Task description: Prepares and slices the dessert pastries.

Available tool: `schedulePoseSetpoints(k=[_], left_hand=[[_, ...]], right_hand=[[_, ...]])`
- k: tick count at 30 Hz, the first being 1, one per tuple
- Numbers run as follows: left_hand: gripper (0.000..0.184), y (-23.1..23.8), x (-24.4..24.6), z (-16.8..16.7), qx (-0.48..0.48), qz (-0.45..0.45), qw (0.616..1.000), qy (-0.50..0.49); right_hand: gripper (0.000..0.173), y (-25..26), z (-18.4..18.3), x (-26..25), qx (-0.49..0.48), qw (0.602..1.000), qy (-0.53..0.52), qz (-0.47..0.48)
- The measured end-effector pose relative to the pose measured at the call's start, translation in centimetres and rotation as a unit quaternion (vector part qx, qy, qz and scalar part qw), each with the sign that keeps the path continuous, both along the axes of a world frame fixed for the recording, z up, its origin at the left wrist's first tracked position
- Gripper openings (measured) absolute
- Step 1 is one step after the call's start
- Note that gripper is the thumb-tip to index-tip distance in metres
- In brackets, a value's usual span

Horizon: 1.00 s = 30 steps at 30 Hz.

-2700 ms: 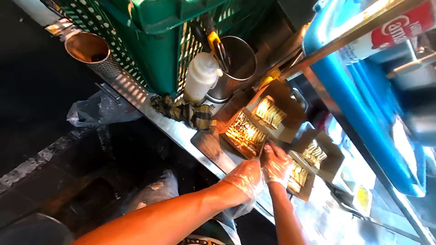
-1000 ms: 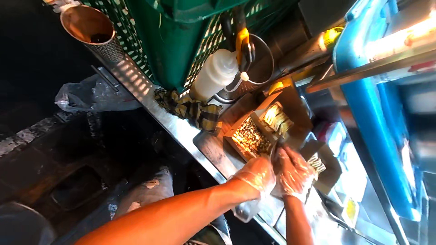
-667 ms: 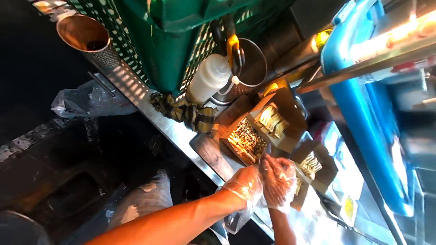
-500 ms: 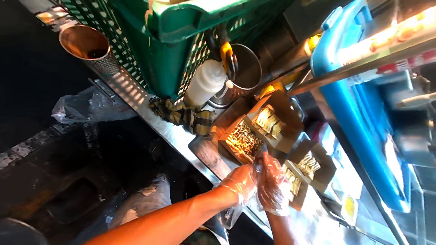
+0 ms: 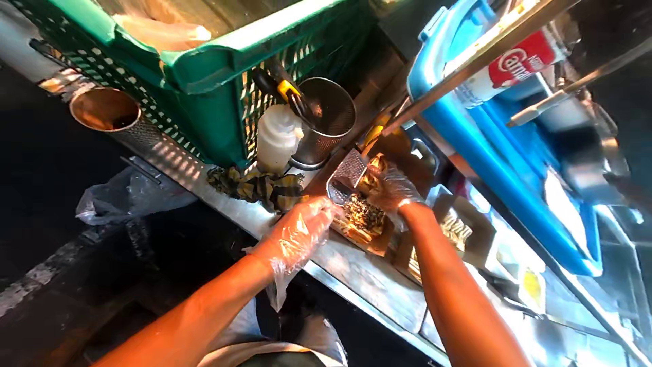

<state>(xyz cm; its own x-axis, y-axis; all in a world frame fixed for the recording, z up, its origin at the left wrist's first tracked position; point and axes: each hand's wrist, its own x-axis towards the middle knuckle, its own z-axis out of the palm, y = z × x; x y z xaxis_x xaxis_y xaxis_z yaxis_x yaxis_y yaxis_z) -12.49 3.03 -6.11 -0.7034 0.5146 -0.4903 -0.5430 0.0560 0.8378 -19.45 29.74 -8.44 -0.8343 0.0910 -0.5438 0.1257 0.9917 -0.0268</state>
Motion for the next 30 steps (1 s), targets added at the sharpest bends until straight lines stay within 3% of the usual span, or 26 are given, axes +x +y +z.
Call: schedulePoseSetpoints(k=[7, 11, 16, 18, 21, 24, 27, 30], left_hand=[[0.023, -1.1, 2.0, -0.8, -0.019, 0.021, 0.997, -0.073], [0.022, -1.5, 2.3, -0.7, -0.013, 0.017, 0.997, -0.075], [0.022, -1.5, 1.8, -0.7, -0.030, 0.000, 0.998, -0.056], [0.022, -0.9, 1.9, -1.1, -0.065, -0.023, 0.998, -0.011], [0.026, 0.9, 2.0, -1.0, -0.128, -0.087, 0.987, 0.049], [0.030, 4.4, 2.3, -0.1, -0.156, -0.171, 0.971, 0.059], [0.034, 6.0, 2.2, 0.6, -0.193, -0.240, 0.950, 0.060], [0.038, 6.1, 2.4, 0.4, -0.210, -0.247, 0.943, 0.079]], right_hand=[[0.079, 1.1, -1.4, -0.2, -0.013, 1.000, 0.023, -0.010], [0.067, -0.3, -0.4, 2.5, -0.098, 0.994, 0.039, 0.006], [0.075, -3.1, 0.3, 5.7, -0.184, 0.981, -0.057, -0.012], [0.072, -2.4, 1.5, 7.3, -0.195, 0.981, 0.007, -0.025], [0.042, -2.2, 2.7, 10.9, -0.233, 0.952, 0.192, -0.057], [0.027, -3.1, 0.5, 12.5, -0.337, 0.890, 0.300, -0.064], [0.018, -2.9, -1.3, 12.8, -0.305, 0.880, 0.354, -0.092], [0.017, -4.0, -2.7, 13.2, -0.301, 0.847, 0.427, -0.099]])
